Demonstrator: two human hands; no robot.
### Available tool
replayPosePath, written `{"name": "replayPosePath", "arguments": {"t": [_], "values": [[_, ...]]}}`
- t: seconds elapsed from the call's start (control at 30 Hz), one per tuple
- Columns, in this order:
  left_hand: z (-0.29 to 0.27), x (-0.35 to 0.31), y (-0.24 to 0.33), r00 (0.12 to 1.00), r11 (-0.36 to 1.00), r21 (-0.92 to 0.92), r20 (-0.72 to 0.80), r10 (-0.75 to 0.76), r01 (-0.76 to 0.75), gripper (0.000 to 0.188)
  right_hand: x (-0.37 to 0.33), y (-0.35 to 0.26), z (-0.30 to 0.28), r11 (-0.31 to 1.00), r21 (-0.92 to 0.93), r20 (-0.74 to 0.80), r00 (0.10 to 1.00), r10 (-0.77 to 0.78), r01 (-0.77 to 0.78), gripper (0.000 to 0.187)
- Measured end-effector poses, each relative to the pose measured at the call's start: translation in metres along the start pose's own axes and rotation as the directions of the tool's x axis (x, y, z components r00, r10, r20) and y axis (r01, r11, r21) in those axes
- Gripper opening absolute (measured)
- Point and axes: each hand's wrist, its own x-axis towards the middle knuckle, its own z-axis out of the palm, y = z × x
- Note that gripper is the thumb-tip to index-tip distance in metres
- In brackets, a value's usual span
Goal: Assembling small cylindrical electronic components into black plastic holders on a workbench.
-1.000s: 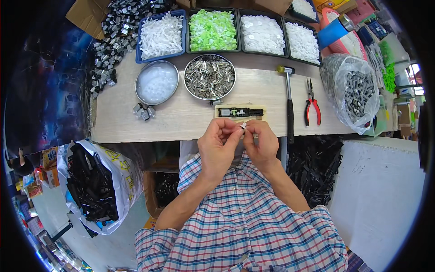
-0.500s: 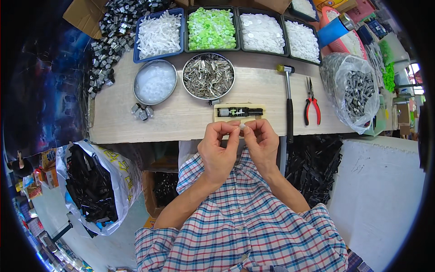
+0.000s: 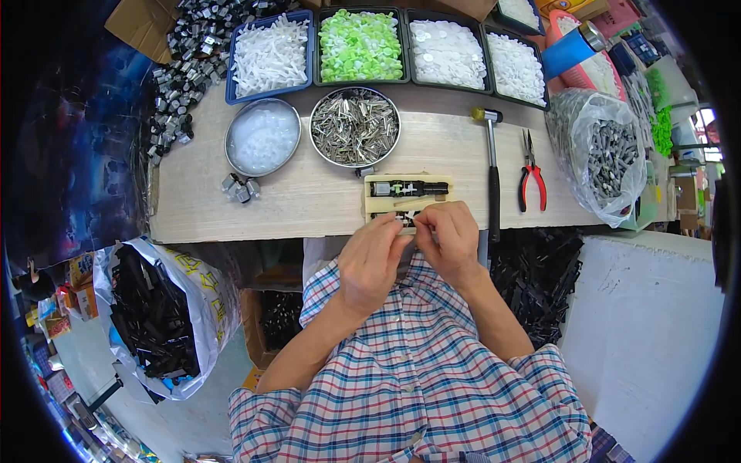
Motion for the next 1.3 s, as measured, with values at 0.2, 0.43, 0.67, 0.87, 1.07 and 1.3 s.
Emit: {"name": "replayPosePath", "arguments": {"t": [0.2,0.43,0.67,0.87,1.07,1.3], "values": [[-0.012,-0.012,-0.011,0.947,0.958,0.103,0.215,0.239,-0.266,0.018,0.0,0.016,-0.01,0.989,-0.107,0.171,0.982,-0.081,0.1,0.021],[-0.005,-0.015,-0.015,0.876,0.92,0.146,0.389,0.285,-0.364,0.015,0.001,0.022,-0.014,0.984,-0.104,0.356,0.929,-0.101,0.146,0.019],[-0.001,-0.019,-0.018,0.856,0.886,0.217,0.428,0.291,-0.41,0.014,0.008,0.022,-0.015,0.994,-0.067,0.436,0.899,-0.049,0.087,0.019],[0.003,-0.03,-0.016,0.857,0.881,0.261,0.449,0.252,-0.395,0.017,0.006,0.022,-0.016,0.998,-0.04,0.428,0.903,-0.028,0.05,0.019],[0.007,-0.035,-0.008,0.847,0.825,0.372,0.484,0.218,-0.425,0.03,0.007,0.023,-0.02,0.998,-0.046,0.458,0.889,-0.009,0.033,0.02],[0.004,-0.039,-0.014,0.834,0.781,0.426,0.51,0.21,-0.457,0.034,0.02,0.048,-0.064,0.984,-0.124,0.119,0.982,0.143,-0.129,0.027]]}}
